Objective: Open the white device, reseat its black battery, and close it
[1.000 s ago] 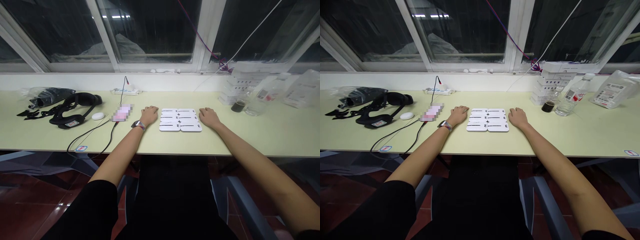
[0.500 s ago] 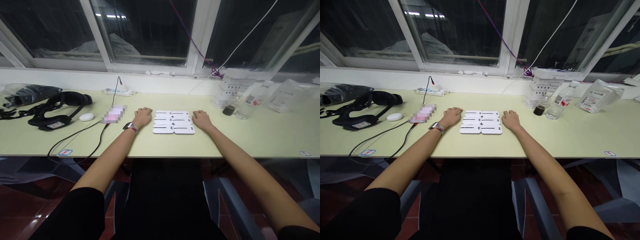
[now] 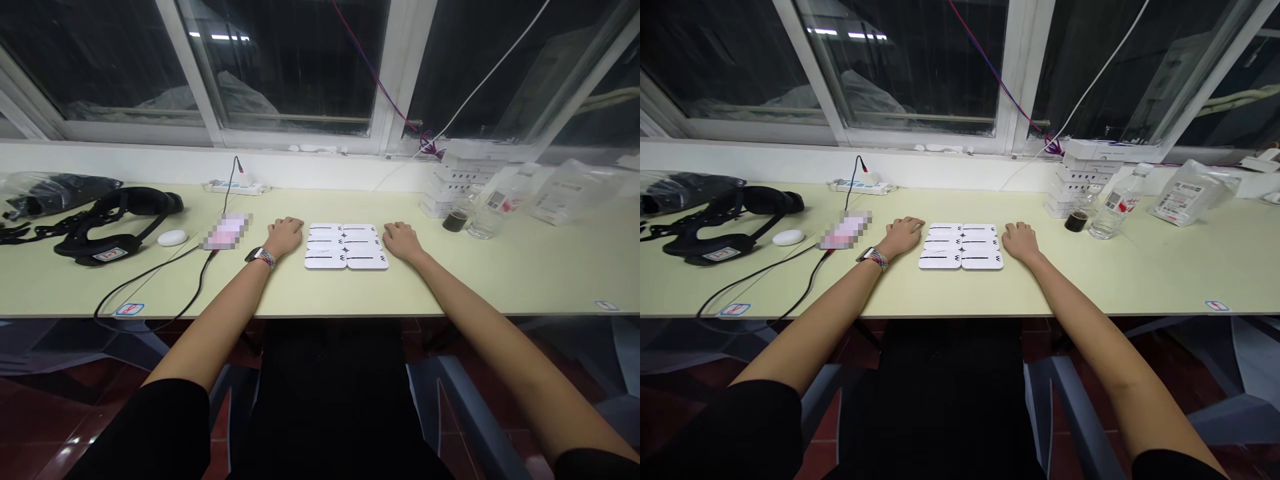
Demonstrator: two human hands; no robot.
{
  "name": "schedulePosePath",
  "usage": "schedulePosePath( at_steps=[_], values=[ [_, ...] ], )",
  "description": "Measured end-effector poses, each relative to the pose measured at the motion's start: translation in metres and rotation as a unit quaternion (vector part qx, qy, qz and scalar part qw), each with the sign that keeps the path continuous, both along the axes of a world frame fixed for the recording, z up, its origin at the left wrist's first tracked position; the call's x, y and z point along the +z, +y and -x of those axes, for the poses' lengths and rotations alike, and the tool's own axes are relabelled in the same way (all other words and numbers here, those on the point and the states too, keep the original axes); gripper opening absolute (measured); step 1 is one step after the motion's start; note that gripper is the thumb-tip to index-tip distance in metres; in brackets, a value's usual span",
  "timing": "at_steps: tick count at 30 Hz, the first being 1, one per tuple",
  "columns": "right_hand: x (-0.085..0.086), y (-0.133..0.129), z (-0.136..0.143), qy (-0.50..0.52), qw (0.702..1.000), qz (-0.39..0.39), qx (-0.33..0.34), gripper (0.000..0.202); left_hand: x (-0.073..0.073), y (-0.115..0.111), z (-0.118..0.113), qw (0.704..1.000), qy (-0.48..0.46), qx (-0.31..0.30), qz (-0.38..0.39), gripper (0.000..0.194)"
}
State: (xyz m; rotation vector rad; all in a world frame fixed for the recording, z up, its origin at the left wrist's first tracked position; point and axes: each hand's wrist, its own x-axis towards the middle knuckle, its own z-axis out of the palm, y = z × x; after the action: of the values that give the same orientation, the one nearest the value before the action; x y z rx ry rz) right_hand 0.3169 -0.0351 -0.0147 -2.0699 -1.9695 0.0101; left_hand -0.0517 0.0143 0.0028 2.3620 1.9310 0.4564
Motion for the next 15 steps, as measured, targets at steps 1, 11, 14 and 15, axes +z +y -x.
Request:
schedulePosePath(
  at_steps=[1, 11, 14, 15],
  values=[
    [0.0002, -0.0002, 0.0001, 0.000, 1.000, 0.001, 0.000, 0.052, -0.0001, 0.0001, 0.0000, 1.000, -0.001, -0.001, 0.001, 0.052],
    [0.0023, -0.0007, 0.0007, -0.006, 1.000, 0.007, -0.001, 0.051, 0.0003, 0.0014, -0.0001, 1.000, -0.009, 0.000, 0.006, 0.052],
    [0.0021, -0.0010, 0.0010, -0.004, 1.000, 0.005, -0.001, 0.052, -0.0007, 0.0022, 0.0004, 1.000, -0.008, 0.003, 0.006, 0.051],
    [0.0021, -0.0013, 0.0011, -0.003, 1.000, 0.005, -0.001, 0.052, -0.0011, 0.0025, 0.0005, 1.000, -0.008, 0.004, 0.005, 0.051]
  ],
)
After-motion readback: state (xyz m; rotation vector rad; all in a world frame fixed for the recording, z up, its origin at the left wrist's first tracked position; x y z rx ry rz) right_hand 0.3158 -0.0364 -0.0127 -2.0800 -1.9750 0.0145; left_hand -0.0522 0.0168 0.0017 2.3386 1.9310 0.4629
